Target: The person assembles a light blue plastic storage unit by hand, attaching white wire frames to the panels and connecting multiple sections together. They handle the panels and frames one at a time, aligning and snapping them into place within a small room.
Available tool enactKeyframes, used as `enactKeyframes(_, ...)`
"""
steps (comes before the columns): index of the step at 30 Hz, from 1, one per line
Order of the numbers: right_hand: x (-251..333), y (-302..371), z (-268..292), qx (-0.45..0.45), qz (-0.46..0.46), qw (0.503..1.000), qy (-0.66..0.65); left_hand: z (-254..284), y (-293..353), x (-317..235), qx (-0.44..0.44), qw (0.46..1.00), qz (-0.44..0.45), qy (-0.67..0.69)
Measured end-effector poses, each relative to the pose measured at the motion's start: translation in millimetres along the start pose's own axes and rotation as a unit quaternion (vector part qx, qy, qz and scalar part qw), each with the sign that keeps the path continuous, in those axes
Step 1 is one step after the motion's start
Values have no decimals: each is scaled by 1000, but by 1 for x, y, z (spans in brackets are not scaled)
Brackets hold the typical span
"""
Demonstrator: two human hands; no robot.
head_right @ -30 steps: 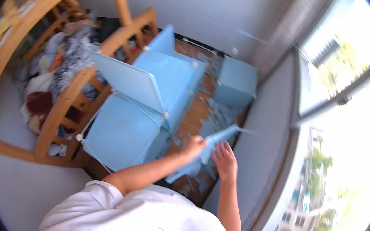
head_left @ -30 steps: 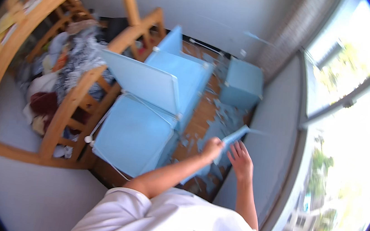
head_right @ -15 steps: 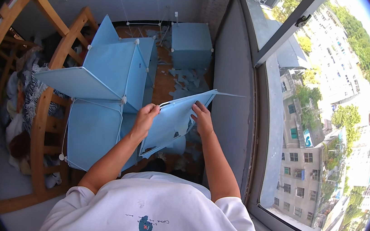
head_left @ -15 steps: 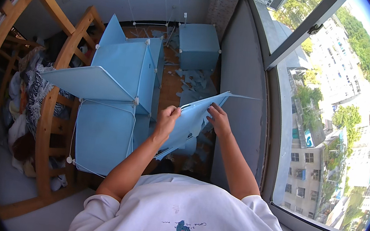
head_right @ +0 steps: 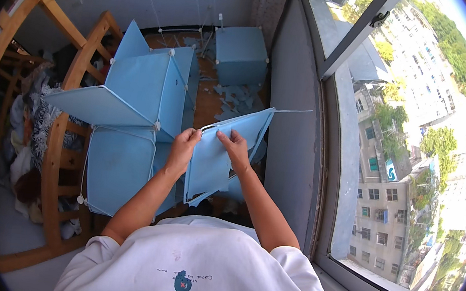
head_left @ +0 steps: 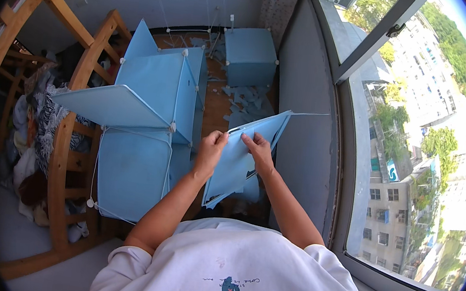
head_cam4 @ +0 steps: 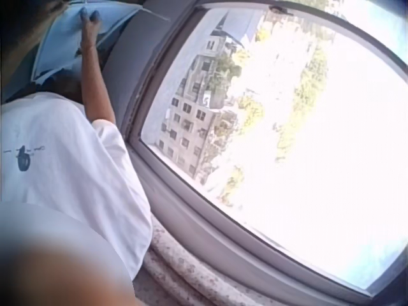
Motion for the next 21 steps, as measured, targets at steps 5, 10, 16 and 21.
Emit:
enactKeyframes(5,11,-1,7,16,3,999,36,-3,-1,-17,8,976,-105,-189)
enactKeyframes(10,28,-3,5,50,-25,996,67,-14,3,-40,4,947,-177,-267)
enactKeyframes(16,37,4,-9,-7,74,995,63,-14,7,-43,-19,936,-203,-287)
enactKeyframes(21,57,9,-12,-64,114,968,213,-10,6,-44,-54,938,-211,-269)
Point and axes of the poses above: each hand's wrist, its own y-axis away from the middle knuckle, its own z-axis out of the back of the hand, x = y × z, the point moved 6 cm from there along -y, towards the middle knuckle, and after that the axes turned 12 degrees about -z, right-handed, at the moved point
